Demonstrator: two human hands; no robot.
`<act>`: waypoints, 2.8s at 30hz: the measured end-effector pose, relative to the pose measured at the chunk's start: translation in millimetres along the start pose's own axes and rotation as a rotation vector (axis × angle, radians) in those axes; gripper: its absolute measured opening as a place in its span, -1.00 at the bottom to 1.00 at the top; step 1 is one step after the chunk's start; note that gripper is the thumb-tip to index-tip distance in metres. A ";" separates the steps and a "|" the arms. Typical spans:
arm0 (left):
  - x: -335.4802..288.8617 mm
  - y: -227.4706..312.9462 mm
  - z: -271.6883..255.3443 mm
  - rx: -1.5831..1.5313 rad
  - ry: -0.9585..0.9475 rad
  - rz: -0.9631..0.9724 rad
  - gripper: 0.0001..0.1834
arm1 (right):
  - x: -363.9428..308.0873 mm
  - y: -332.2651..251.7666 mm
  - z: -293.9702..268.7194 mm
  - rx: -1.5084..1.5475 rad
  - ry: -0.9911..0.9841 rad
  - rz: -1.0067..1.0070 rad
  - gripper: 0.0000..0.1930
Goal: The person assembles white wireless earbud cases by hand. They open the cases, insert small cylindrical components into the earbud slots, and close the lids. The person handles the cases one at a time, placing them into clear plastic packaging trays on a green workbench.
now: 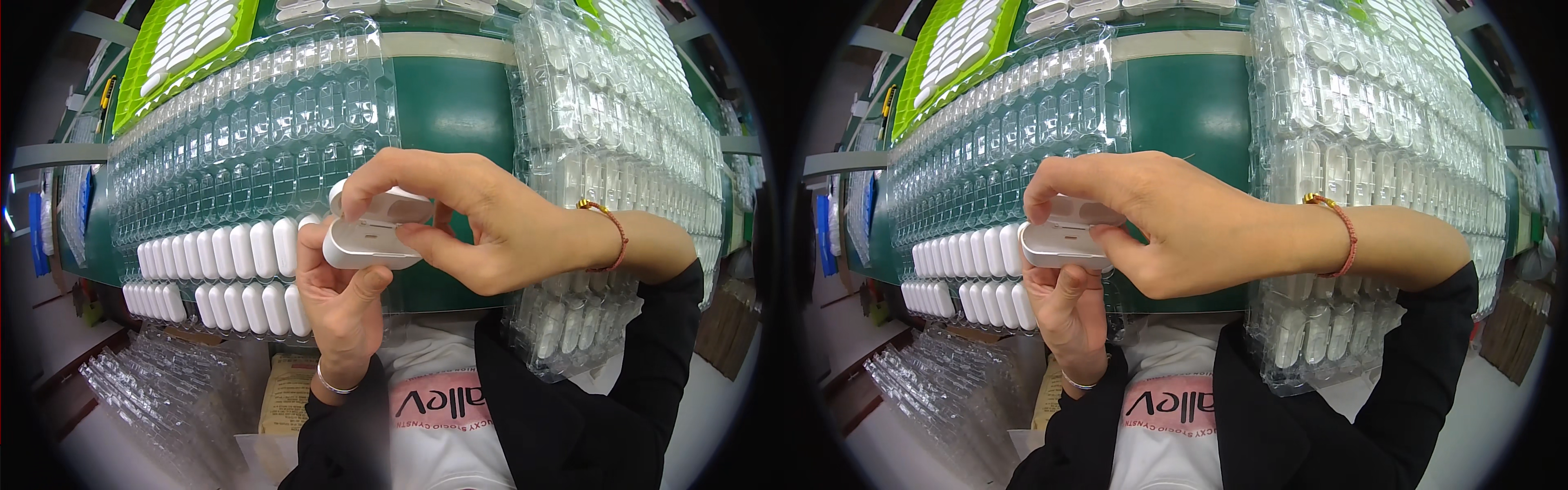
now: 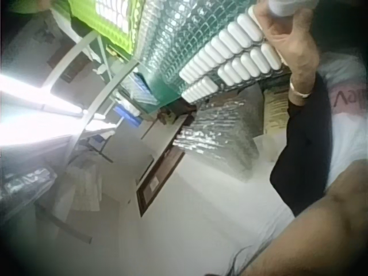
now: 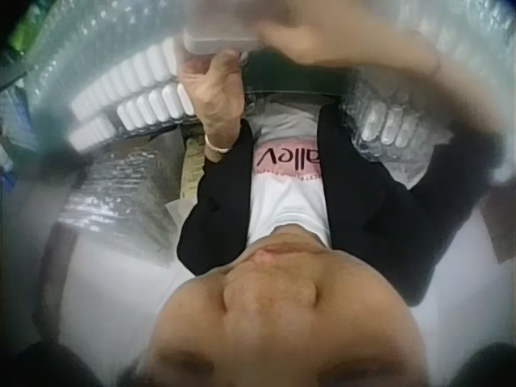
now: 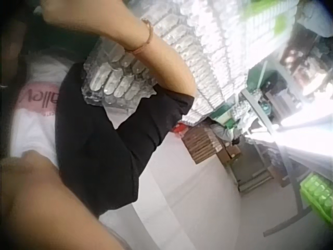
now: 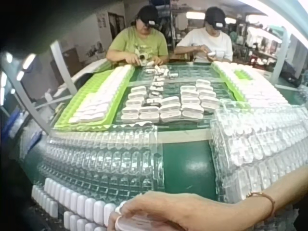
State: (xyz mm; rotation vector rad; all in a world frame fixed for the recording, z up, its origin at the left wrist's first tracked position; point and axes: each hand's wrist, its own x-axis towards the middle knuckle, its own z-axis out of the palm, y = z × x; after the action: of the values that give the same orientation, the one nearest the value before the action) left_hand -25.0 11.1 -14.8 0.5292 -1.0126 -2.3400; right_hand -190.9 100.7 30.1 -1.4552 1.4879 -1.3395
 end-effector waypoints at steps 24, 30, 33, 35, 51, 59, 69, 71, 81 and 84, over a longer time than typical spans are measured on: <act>0.4 -2.3 13.6 -0.040 0.047 0.002 -0.56 | -0.1 3.7 -2.8 0.168 -0.054 0.069 -0.49; 0.4 -2.7 13.3 -0.067 0.047 -0.011 -0.55 | 0.2 4.3 -3.0 0.184 -0.054 0.053 -0.47; 0.5 -4.1 13.9 -0.077 0.045 -0.003 -0.56 | -0.1 4.7 -2.9 0.208 -0.056 0.059 -0.46; 0.4 -4.5 14.4 -0.067 0.045 0.001 -0.56 | -0.1 4.4 -2.8 0.218 -0.060 0.068 -0.46; -2.4 -2.1 13.3 -0.043 0.043 0.038 -0.56 | 1.6 -2.1 -5.4 0.197 -0.117 0.074 -0.46; -2.8 0.6 14.5 -0.018 0.032 0.026 -0.56 | 0.3 6.6 -3.0 0.401 -0.038 0.063 -0.55; -2.5 7.3 15.2 -0.023 0.071 0.059 -0.57 | -1.6 -5.2 -11.7 -0.192 0.077 -0.164 -0.66; -0.3 7.0 13.2 -0.009 0.088 0.064 -0.57 | -3.2 -6.9 -5.4 -0.275 0.176 -0.265 -0.68; -3.2 43.1 -9.7 0.631 0.014 0.371 -0.47 | 65.2 -3.2 -64.1 -0.405 0.246 0.066 -0.91; 0.1 54.2 -29.5 0.761 -0.060 0.524 -0.65 | 126.4 32.5 -134.2 -0.759 0.369 -0.022 -0.84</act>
State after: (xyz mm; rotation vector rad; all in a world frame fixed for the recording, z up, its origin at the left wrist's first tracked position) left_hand 7.8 -36.4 7.1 0.3921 -1.8196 -1.4760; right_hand -348.0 3.3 59.5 -1.7170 2.4062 -1.1416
